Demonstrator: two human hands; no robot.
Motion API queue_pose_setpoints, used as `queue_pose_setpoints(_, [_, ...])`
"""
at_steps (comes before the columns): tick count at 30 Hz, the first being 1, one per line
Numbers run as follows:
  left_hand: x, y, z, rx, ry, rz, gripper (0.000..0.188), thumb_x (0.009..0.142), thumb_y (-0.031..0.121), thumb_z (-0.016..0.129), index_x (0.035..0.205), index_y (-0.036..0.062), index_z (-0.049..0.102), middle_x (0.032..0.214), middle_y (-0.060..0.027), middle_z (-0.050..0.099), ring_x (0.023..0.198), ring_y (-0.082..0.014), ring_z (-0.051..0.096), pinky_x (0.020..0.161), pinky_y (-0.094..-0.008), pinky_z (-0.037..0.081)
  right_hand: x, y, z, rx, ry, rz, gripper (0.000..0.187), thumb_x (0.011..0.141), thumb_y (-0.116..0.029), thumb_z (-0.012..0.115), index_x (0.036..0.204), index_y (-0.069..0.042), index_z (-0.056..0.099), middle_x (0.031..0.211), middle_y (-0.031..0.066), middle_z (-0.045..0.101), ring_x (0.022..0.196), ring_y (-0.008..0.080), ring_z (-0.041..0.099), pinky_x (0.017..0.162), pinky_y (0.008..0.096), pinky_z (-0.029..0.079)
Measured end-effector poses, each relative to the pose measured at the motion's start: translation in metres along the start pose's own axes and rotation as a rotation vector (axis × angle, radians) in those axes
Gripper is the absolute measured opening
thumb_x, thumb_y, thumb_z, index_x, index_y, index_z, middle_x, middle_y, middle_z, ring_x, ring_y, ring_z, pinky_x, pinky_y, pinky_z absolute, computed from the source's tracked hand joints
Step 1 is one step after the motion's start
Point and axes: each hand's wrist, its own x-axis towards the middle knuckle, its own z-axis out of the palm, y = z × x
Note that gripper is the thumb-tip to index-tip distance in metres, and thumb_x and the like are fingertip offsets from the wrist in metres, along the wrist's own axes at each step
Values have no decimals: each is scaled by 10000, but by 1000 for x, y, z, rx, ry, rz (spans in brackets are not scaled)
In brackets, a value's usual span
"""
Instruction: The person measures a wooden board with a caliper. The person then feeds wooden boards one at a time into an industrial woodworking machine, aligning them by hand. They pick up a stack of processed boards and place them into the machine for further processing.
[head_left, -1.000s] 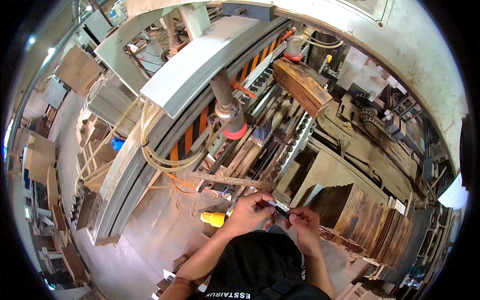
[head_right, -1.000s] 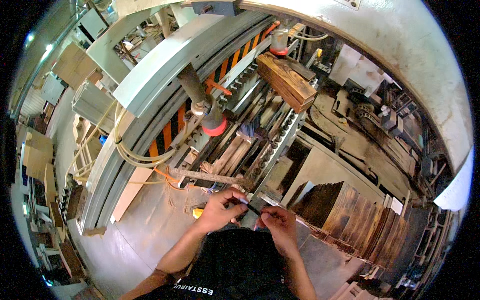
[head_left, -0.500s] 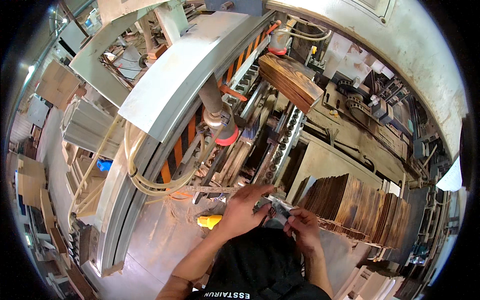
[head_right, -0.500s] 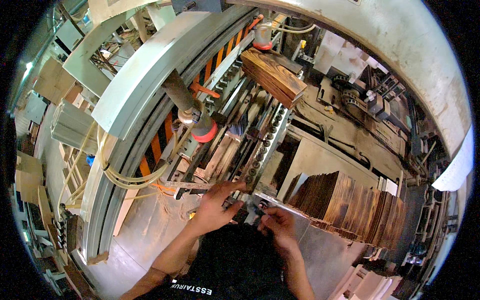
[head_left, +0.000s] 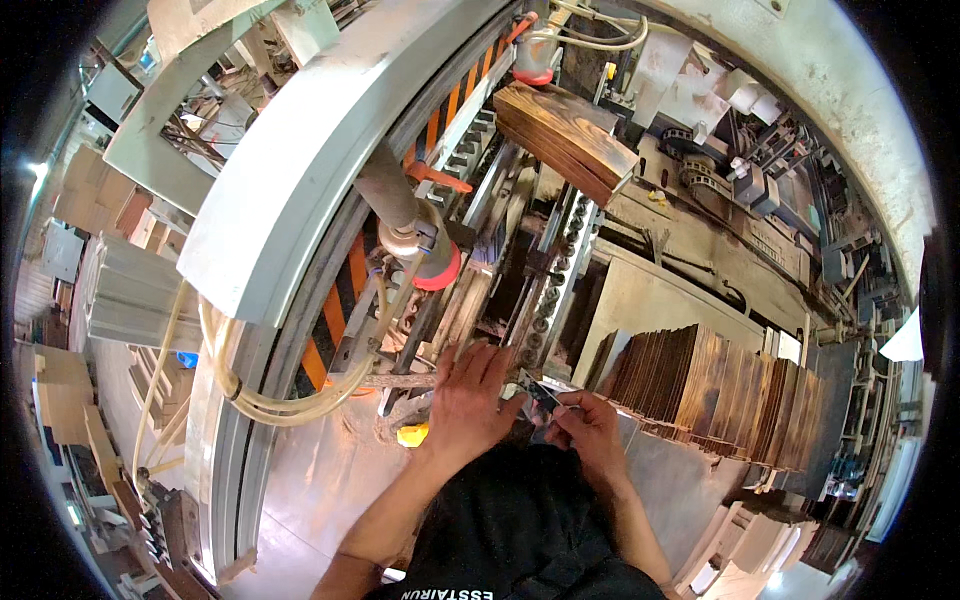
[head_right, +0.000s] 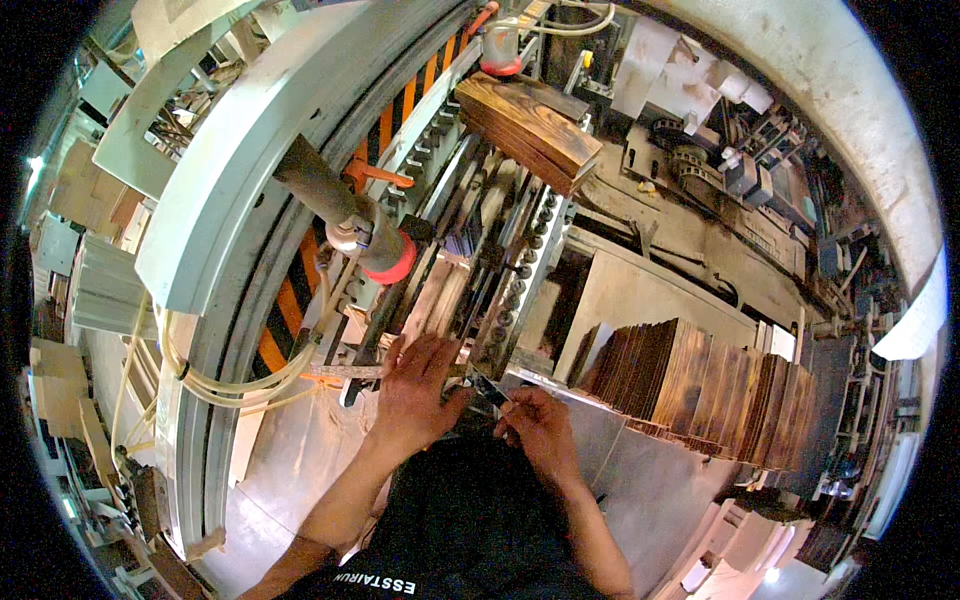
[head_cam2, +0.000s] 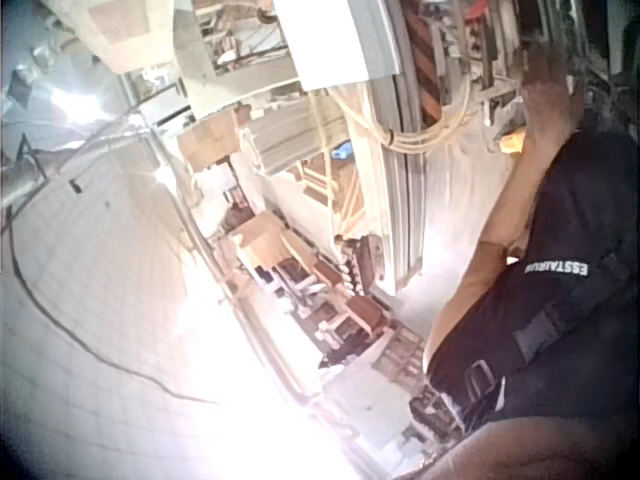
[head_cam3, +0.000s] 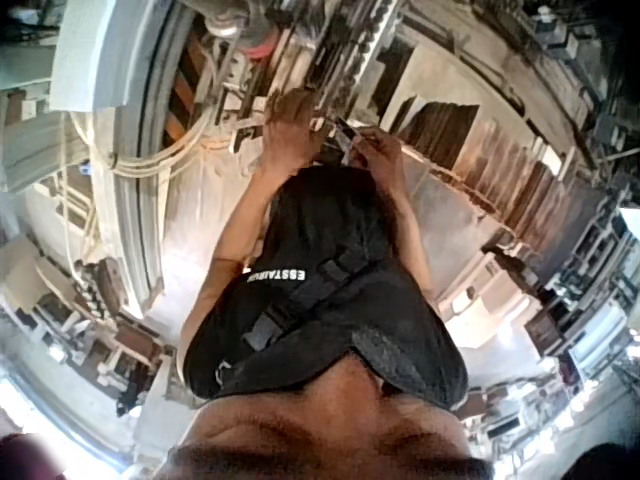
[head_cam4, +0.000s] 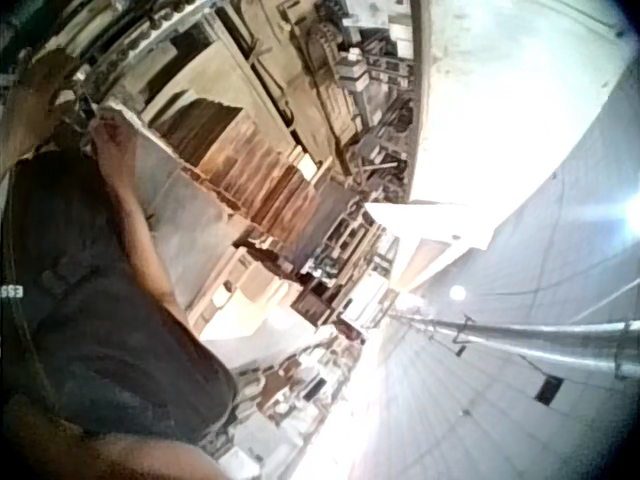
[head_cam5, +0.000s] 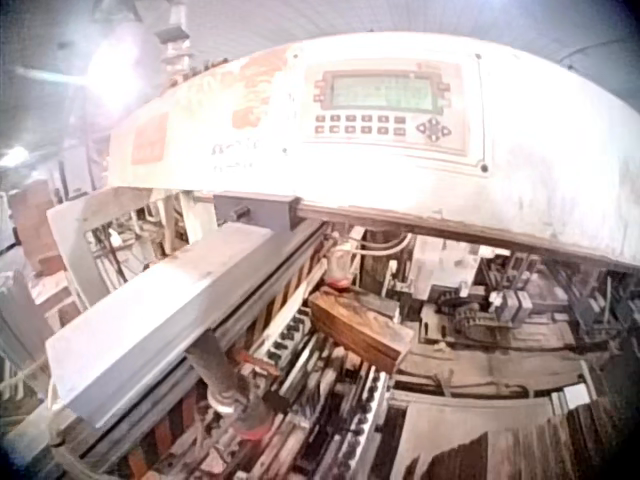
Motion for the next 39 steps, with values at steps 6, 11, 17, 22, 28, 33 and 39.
queue_pose_setpoints(6, [-2,2,9,71,-24,-86,601,687,464,722,1096,48,580,1014,-86,598,989,-244,549,965,-430,324,1,-6,0,-33,50,24,143,897,-144,593,939,-8,587,654,45,604,557,113,566,488,234,419])
queue_pose_setpoints(11, [-3,-1,16,46,4,-88,606,662,513,718,1055,65,607,948,-62,616,958,-234,558,895,-399,341,5,-5,0,104,39,47,106,873,-100,592,898,4,592,608,43,567,489,115,524,436,244,384])
queue_pose_setpoints(17, [-3,-5,17,27,13,-78,595,661,520,713,1037,70,613,947,-58,620,948,-230,556,886,-397,335,8,-5,0,88,31,55,88,855,-77,601,879,7,596,581,41,551,450,113,496,408,244,357])
queue_pose_setpoints(22, [-1,-3,15,16,3,-84,594,661,522,710,1037,73,607,956,-56,616,951,-219,551,892,-401,327,8,-8,-2,103,23,70,89,849,-73,605,871,13,603,580,35,546,432,110,481,399,240,348])
queue_pose_setpoints(28, [-1,-4,14,15,-17,-93,575,686,526,695,1028,72,611,955,-41,616,953,-206,551,920,-411,309,10,-9,-2,116,29,93,82,847,-56,592,864,23,608,579,36,541,421,105,464,389,238,340])
queue_pose_setpoints(33, [-1,-4,15,17,-42,-106,546,709,530,677,1006,77,611,946,-27,618,955,-195,551,946,-436,283,11,-14,1,122,28,114,80,848,-50,590,863,26,606,572,31,534,409,102,450,384,233,334])
queue_pose_setpoints(39, [-2,-3,18,16,-5,-119,493,716,527,672,952,98,606,927,-11,614,966,-188,552,995,-529,198,12,-13,2,143,44,132,72,857,-50,586,862,19,605,556,21,519,396,94,431,378,229,324])
